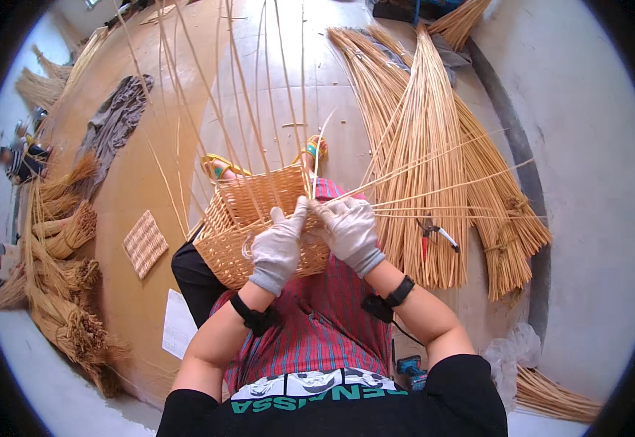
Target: The person is weaving a willow or straw basket, using hands and tools to manipulate the long fibers.
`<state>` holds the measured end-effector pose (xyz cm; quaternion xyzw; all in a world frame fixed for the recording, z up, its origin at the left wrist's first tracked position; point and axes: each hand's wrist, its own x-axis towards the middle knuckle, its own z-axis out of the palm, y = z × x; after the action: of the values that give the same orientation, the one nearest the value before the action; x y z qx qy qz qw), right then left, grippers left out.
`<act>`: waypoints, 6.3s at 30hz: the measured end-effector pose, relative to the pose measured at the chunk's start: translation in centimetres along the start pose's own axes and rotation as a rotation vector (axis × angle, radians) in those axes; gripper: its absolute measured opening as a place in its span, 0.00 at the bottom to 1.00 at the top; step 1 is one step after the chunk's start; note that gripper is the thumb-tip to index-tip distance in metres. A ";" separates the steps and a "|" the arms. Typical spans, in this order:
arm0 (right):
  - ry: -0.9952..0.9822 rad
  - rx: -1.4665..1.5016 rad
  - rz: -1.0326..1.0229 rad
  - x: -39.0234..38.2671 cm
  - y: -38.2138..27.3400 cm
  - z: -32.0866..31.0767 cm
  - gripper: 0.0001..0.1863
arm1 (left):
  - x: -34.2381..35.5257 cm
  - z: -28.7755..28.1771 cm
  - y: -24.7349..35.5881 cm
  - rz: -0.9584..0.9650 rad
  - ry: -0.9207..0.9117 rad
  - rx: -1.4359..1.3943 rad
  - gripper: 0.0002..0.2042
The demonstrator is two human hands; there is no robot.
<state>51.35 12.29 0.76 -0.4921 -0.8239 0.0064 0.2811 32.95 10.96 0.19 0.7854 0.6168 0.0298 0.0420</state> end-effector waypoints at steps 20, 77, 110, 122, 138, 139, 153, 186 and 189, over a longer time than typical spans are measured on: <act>-0.419 0.059 0.083 13.9 2.3 2.7 0.26 | 8.2 -0.6 -6.3 0.020 0.082 -0.376 0.30; -0.178 0.596 0.132 1.7 -5.8 -2.3 0.17 | -6.9 0.4 -4.2 -0.233 0.024 -1.760 0.30; 0.198 0.741 0.687 -10.1 -4.5 3.6 0.06 | -6.7 8.1 4.4 -0.773 -0.301 -2.196 0.14; 0.138 0.544 0.653 -9.5 -5.2 2.9 0.06 | -6.4 10.2 3.6 -0.715 -0.284 -2.225 0.16; 0.042 0.394 0.314 -9.3 -4.1 1.7 0.15 | -7.5 8.5 3.9 -0.186 -0.345 -2.022 0.13; 0.034 0.377 0.298 -9.6 -3.8 1.8 0.15 | -7.3 8.1 3.9 -0.198 -0.354 -1.986 0.13; 0.102 1.224 0.865 -10.7 0.4 2.4 0.20 | 5.9 -0.9 -0.2 0.060 0.715 -0.246 0.22; 0.201 0.059 0.158 -0.3 -2.6 -4.9 0.35 | -1.8 1.3 -15.7 -0.012 0.524 -1.472 0.22; 0.116 -0.142 0.042 2.8 -3.0 -3.1 0.39 | -2.7 1.4 -15.8 0.111 0.575 -1.506 0.23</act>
<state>49.36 12.20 5.52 -0.5276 -0.7940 -0.0748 0.2926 17.22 12.05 -2.77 0.5373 0.3780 0.6402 0.3981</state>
